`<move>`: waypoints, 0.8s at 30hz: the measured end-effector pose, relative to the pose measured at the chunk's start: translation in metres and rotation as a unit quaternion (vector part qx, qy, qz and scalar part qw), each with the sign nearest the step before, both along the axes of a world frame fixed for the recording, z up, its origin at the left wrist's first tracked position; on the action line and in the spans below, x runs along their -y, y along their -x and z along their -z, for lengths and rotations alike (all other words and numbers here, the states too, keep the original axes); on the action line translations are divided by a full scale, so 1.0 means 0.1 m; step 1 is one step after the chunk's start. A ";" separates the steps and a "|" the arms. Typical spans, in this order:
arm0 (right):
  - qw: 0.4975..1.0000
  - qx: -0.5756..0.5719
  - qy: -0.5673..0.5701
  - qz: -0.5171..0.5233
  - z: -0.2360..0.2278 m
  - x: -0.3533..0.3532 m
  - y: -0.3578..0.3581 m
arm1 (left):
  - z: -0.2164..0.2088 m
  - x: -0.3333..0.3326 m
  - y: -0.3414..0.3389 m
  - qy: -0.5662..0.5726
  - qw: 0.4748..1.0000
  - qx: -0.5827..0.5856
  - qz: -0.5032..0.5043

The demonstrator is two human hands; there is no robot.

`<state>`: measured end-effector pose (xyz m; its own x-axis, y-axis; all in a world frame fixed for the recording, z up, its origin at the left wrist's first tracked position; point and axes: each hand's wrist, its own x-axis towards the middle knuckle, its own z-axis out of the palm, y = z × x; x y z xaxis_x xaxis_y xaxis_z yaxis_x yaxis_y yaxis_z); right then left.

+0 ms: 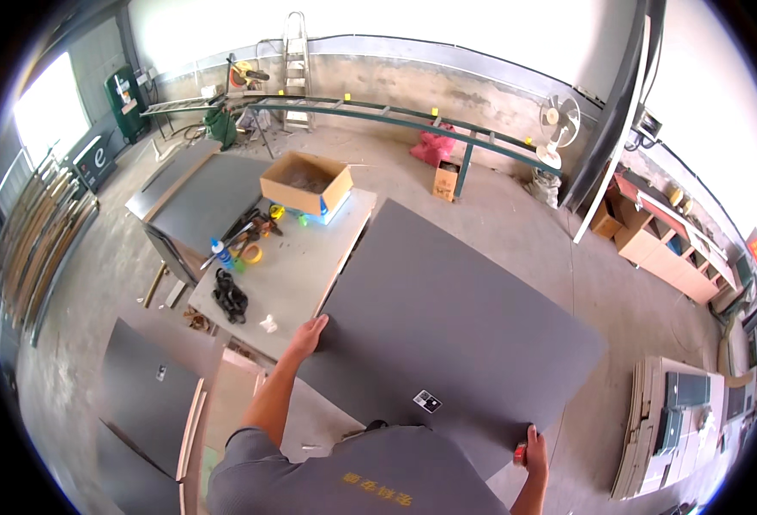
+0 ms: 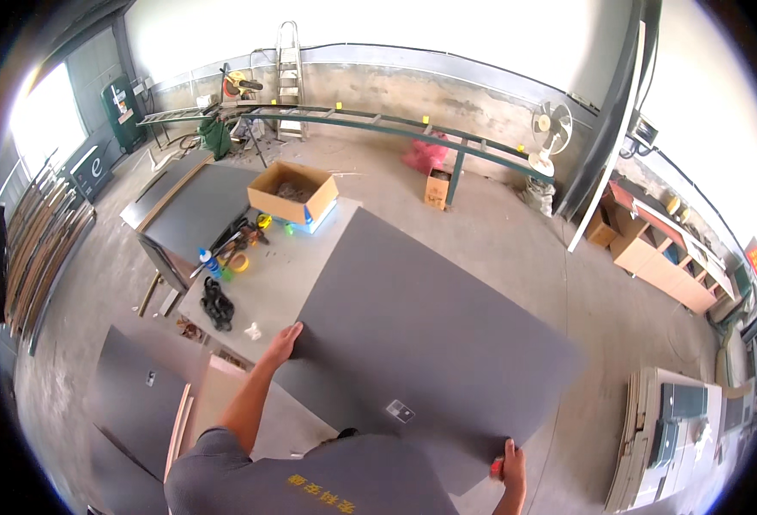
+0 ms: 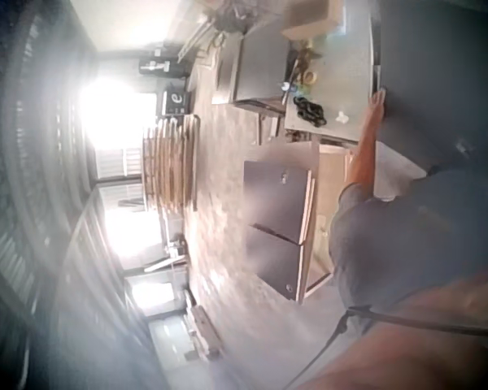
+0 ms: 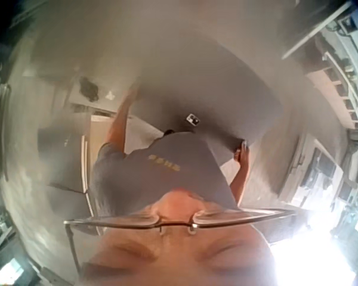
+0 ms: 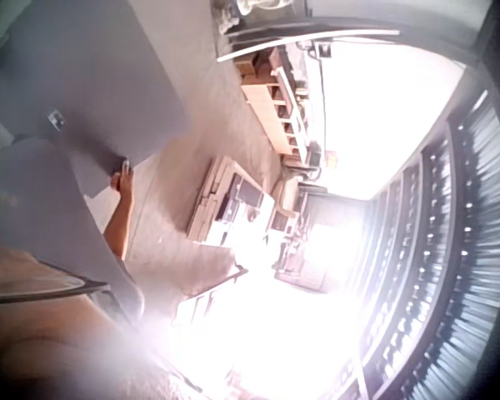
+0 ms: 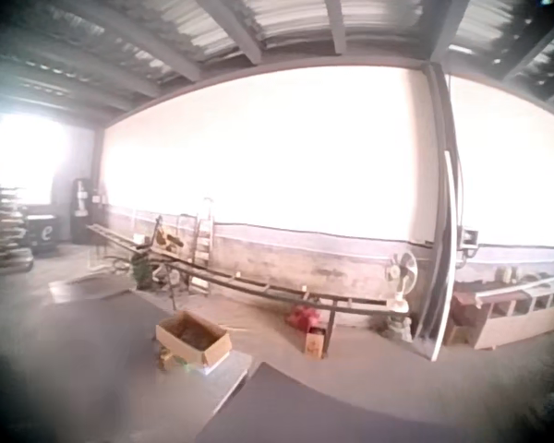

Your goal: The person measures the width and length of several dark gray furniture panels using a measuring tape.

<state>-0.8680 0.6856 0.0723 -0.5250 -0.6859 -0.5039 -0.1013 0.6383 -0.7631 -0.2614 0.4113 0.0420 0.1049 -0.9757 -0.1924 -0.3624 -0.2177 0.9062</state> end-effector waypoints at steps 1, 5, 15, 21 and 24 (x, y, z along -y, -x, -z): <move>1.000 0.003 0.009 0.028 0.24 0.20 0.26 | -0.06 0.32 0.23 0.003 1.000 0.027 0.011; 0.997 -0.073 -0.002 -0.018 0.12 1.47 1.03 | 0.11 1.41 0.80 0.005 1.000 -0.023 0.021; 0.997 -0.005 -0.001 -0.075 0.11 5.05 2.41 | 0.25 3.80 1.82 0.013 0.994 -0.011 -0.106; 0.970 -0.025 0.154 -0.184 -0.03 7.50 2.51 | 0.82 5.33 1.81 0.099 0.983 -0.002 -0.155; 0.977 -0.059 0.095 -0.183 0.05 8.67 2.69 | 0.89 6.09 1.81 0.130 0.965 -0.062 -0.220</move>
